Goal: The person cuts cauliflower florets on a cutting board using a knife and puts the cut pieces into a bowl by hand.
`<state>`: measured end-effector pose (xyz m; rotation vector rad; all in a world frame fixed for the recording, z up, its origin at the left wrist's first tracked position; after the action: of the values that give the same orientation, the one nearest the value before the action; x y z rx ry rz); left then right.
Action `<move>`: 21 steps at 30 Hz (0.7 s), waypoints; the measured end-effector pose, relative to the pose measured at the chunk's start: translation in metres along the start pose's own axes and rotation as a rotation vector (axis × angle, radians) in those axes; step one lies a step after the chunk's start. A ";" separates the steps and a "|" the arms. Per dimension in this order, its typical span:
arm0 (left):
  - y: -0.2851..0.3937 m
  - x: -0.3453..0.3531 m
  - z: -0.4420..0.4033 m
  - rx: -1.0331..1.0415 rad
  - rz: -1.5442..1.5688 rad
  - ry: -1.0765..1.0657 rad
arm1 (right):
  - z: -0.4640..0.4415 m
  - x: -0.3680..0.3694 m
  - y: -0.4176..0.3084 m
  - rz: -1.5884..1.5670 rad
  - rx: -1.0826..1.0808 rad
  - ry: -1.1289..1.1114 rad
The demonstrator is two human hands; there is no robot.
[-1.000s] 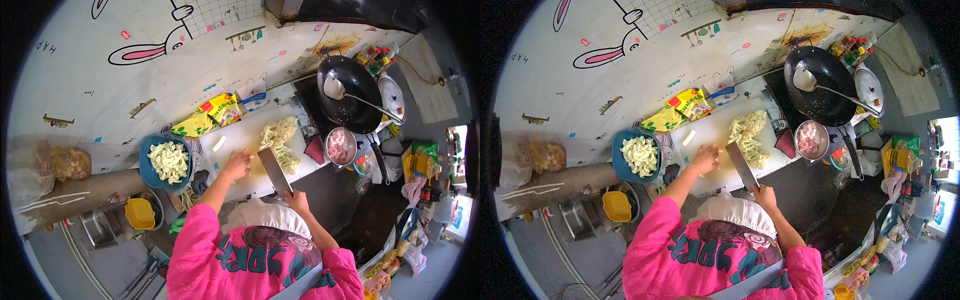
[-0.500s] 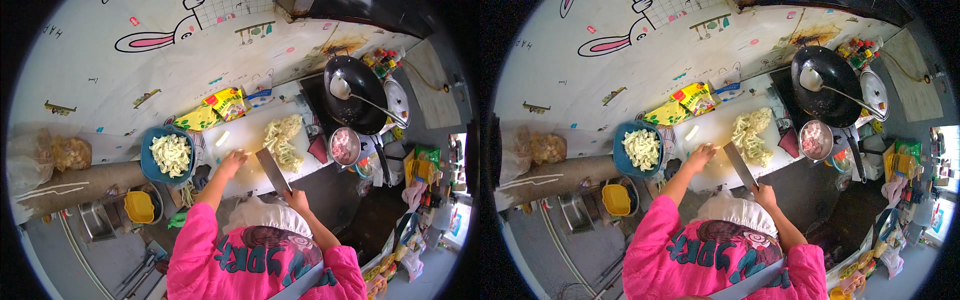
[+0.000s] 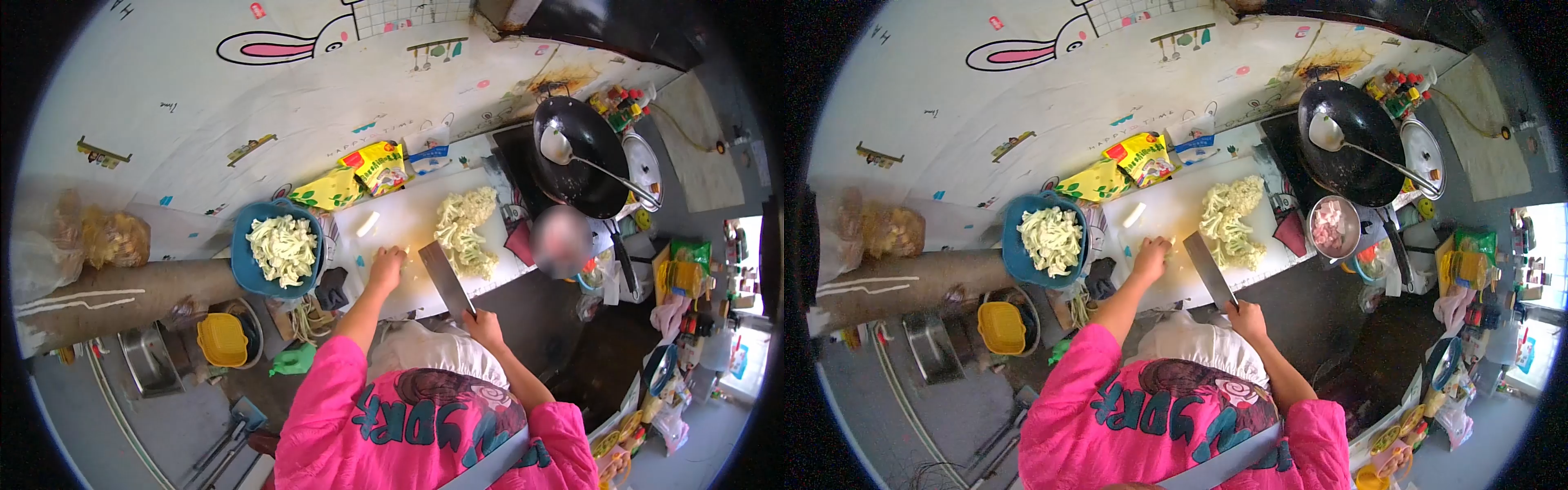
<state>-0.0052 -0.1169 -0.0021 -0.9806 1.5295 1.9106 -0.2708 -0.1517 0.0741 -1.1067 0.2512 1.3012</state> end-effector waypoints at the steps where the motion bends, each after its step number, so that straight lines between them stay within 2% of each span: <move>1: -0.001 -0.004 0.000 -0.019 0.068 0.049 | 0.000 -0.002 -0.005 0.010 0.009 0.000; 3: -0.003 -0.011 0.002 -0.058 0.204 0.150 | -0.001 -0.001 -0.010 0.026 0.018 -0.007; 6: -0.010 -0.020 0.010 -0.224 0.573 0.307 | -0.008 0.007 -0.007 0.067 -0.001 -0.001; 8: -0.032 -0.004 0.015 -0.459 1.035 0.297 | -0.015 0.018 0.000 0.121 -0.042 0.032; 9: -0.037 0.002 0.019 -0.574 1.268 0.287 | -0.015 0.016 -0.005 0.059 0.014 -0.041; 12: -0.046 0.004 0.035 -0.694 1.615 0.373 | -0.018 0.015 -0.015 -0.082 0.126 -0.209; 14: -0.045 -0.001 0.044 -0.704 1.749 0.464 | -0.029 0.028 -0.005 -0.121 0.117 -0.250; 16: -0.048 0.000 0.052 -0.696 1.896 0.543 | -0.035 0.042 0.003 -0.294 0.180 -0.299; 21: -0.066 0.015 0.065 -0.700 1.934 0.511 | -0.036 0.057 0.008 -0.519 0.258 -0.309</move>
<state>0.0208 -0.0389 -0.0465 0.3129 2.5046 3.8199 -0.2443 -0.1436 0.0116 -0.6761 -0.0961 0.9229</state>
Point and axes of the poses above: each hand's wrist, its own z-axis away from the middle knuckle, its own x-axis out of the palm, y = z × x, the point moved 4 cm from there along -z, towards the middle knuckle, and after that the axes turned 7 degrees about z, right-handed, at the moved point
